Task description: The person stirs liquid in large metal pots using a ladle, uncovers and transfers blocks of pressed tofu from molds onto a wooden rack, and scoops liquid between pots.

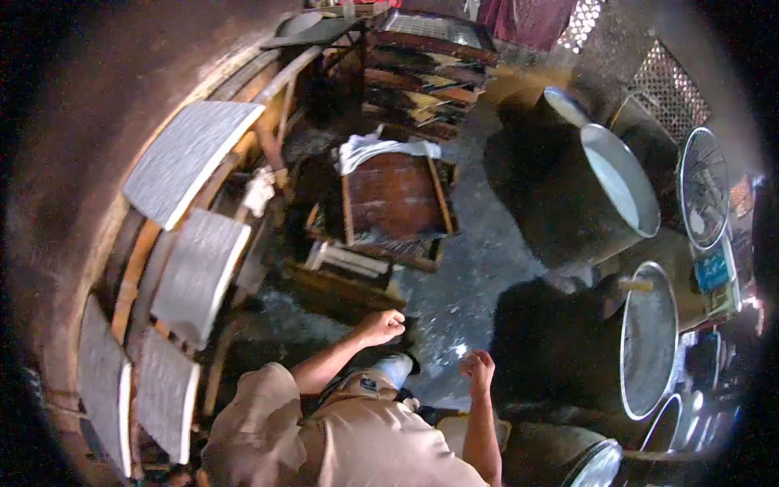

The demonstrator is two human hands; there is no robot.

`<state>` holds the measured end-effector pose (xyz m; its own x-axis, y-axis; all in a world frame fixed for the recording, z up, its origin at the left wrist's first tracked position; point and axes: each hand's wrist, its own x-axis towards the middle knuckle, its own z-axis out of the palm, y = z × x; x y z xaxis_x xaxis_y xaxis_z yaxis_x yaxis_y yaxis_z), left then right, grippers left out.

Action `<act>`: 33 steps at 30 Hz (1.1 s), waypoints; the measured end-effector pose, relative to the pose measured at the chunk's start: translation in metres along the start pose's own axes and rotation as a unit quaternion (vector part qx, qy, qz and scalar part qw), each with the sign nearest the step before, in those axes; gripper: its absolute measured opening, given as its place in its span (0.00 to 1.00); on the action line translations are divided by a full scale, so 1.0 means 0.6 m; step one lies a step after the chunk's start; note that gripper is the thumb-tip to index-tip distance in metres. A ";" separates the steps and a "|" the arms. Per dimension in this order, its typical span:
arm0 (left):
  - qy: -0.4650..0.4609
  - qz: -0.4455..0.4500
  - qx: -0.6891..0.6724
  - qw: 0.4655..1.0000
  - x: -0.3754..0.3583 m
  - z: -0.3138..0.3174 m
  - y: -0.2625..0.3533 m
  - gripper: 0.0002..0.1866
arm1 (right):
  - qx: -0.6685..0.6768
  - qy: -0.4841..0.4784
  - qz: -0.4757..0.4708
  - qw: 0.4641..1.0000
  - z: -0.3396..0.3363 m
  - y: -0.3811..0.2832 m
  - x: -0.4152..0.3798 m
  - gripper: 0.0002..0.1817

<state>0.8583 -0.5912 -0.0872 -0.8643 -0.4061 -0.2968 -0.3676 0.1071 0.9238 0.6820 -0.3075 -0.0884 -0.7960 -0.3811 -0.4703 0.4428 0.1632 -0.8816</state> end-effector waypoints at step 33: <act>0.612 -0.318 -0.172 0.703 0.556 0.035 0.363 0.16 | -0.346 -0.299 0.251 0.853 0.753 -0.242 1.345 0.21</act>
<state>0.4827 -0.6839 0.0100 0.4586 -0.7716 -0.4408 -0.2589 -0.5905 0.7644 0.1619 -1.0496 -0.3226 -0.1333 -0.4677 -0.8738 0.1504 0.8619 -0.4843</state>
